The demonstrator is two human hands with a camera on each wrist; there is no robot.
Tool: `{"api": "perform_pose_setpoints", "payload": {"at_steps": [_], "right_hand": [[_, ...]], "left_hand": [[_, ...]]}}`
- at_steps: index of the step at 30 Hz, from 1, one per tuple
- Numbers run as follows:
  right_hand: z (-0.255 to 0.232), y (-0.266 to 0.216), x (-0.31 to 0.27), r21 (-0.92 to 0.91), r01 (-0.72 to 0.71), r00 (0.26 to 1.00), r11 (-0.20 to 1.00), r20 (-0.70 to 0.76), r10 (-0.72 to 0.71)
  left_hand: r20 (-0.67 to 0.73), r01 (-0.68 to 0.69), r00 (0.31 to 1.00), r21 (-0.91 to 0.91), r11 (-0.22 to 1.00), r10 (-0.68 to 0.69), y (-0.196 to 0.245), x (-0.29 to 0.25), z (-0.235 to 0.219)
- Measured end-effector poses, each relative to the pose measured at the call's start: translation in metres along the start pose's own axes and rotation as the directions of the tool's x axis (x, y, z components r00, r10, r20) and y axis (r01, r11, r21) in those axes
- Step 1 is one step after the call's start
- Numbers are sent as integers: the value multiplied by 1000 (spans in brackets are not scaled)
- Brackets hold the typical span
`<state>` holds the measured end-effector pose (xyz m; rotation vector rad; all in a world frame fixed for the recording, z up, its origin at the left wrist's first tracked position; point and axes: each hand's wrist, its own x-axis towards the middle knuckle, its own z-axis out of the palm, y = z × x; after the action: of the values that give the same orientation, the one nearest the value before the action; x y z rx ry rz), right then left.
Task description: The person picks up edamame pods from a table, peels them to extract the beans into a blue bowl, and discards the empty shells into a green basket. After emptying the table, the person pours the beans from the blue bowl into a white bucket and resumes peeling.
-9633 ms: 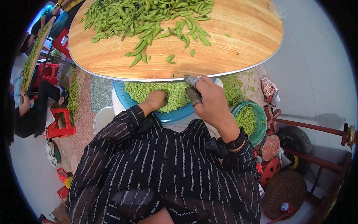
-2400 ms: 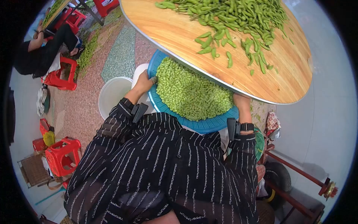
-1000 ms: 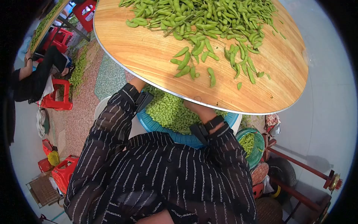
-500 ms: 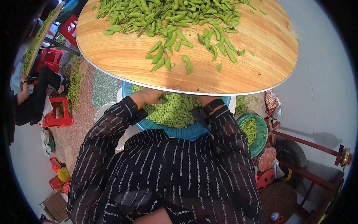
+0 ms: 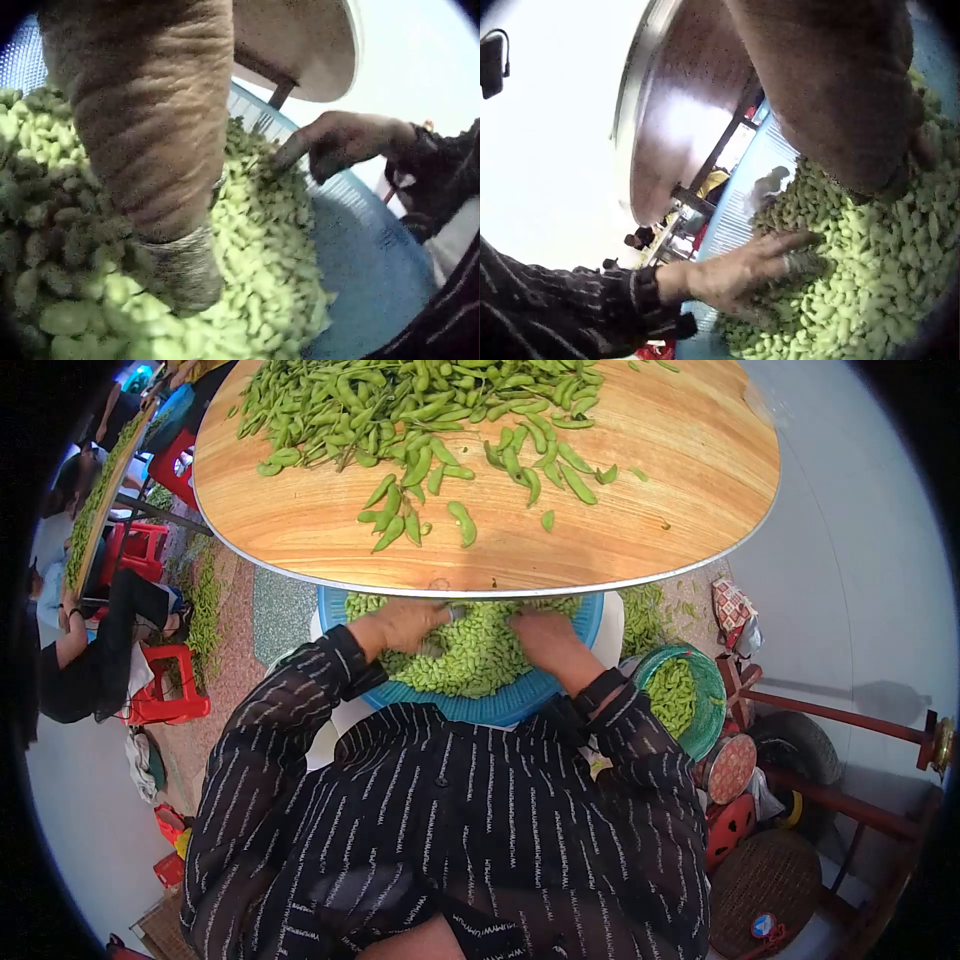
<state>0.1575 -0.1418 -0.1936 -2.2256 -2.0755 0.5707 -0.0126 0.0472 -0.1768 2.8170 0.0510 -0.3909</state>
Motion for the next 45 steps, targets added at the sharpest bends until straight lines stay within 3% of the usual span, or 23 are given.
{"api": "perform_pose_setpoints", "payload": {"at_steps": [1, 3, 4, 5, 7, 8, 9, 10, 11, 12, 14, 16, 18, 24, 26, 31, 32, 33, 34, 35, 37, 41, 45], "right_hand": [[-12, -1, -5, 40, -26, 999, 999, -41, 27], [-24, 5, -9, 63, -60, 990, 996, -123, 68], [-20, 5, -14, 86, -25, 993, 996, -113, 34], [-17, 3, -20, 112, 14, 995, 994, -100, -3], [-23, -1, -32, 192, -18, 991, 981, -124, 43], [-27, -3, -37, 279, -51, 989, 959, -119, 87], [-31, -6, -42, 278, -48, 987, 959, -137, 89], [-36, -10, -48, 365, -106, 970, 925, -166, 177], [-42, -13, -53, 451, -157, 947, 879, -185, 264], [-49, -16, -58, 453, -153, 944, 878, -197, 266], [-62, -21, -67, 570, -143, 914, 809, -237, 328], [-65, -23, -72, 619, -87, 904, 781, -280, 323], [-71, -28, -75, 662, -35, 890, 748, -320, 325], [-95, -40, -85, 681, 2, 887, 732, -340, 313], [-99, -39, -89, 689, 34, 869, 724, -378, 319], [-118, -38, -88, 750, 181, 777, 636, -506, 376], [-122, -37, -84, 720, 256, 724, 645, -585, 366], [-126, -39, -79, 719, 259, 724, 645, -587, 364], [-131, -42, -74, 814, 322, 715, 483, -544, 439], [-135, -45, -69, 874, 380, 714, 304, -486, 504], [-148, -49, -60, 878, 404, 734, 258, -480, 481], [-169, -65, -50, 903, 424, 822, 61, -413, 392], [-171, -74, -43, 925, 379, 858, 31, -364, 363]], "left_hand": [[93, -171, 982, 95, 981, 162, 5, 0, 5], [74, -168, 985, 278, 946, 153, -21, 4, 25], [-81, 89, 992, -65, 994, -94, -12, 3, 6], [-192, 136, 961, -295, 946, -199, -4, -1, -14], [-412, 26, 901, -265, 964, -138, 3, -7, -22], [-417, 18, 908, -20, 1000, -25, 10, -12, -26], [-391, 6, 917, 223, 975, 84, 19, -17, -32], [-102, -102, 987, 167, 981, 120, 35, -24, -51], [193, -183, 967, 81, 980, 165, 53, -30, -78], [194, -185, 967, 93, 978, 165, 67, -32, -105], [6, -316, 947, -161, 935, 321, 91, -36, -146], [-458, -447, 818, -126, 886, 348, 91, -22, -166], [-575, -454, 752, -99, 885, 322, 83, 6, -194], [-511, -244, 792, 236, 941, 334, 59, 82, -205], [-415, -173, 879, 179, 968, 234, 55, 91, -199], [-536, -151, 816, 165, 975, 217, 59, 81, -207], [-553, -128, 832, -126, 984, 38, 61, 75, -208], [-518, -99, 844, -407, 908, -140, 62, 69, -207], [-505, -227, 846, -628, 744, -169, 62, 64, -203], [-507, -226, 845, -627, 745, -171, 66, 56, -201], [-326, -224, 910, -907, 357, -256, 83, 33, -203], [-289, -293, 916, -956, 29, -276, 93, 9, -183], [-204, -229, 916, -973, -32, -345, 95, -6, -174]]}}
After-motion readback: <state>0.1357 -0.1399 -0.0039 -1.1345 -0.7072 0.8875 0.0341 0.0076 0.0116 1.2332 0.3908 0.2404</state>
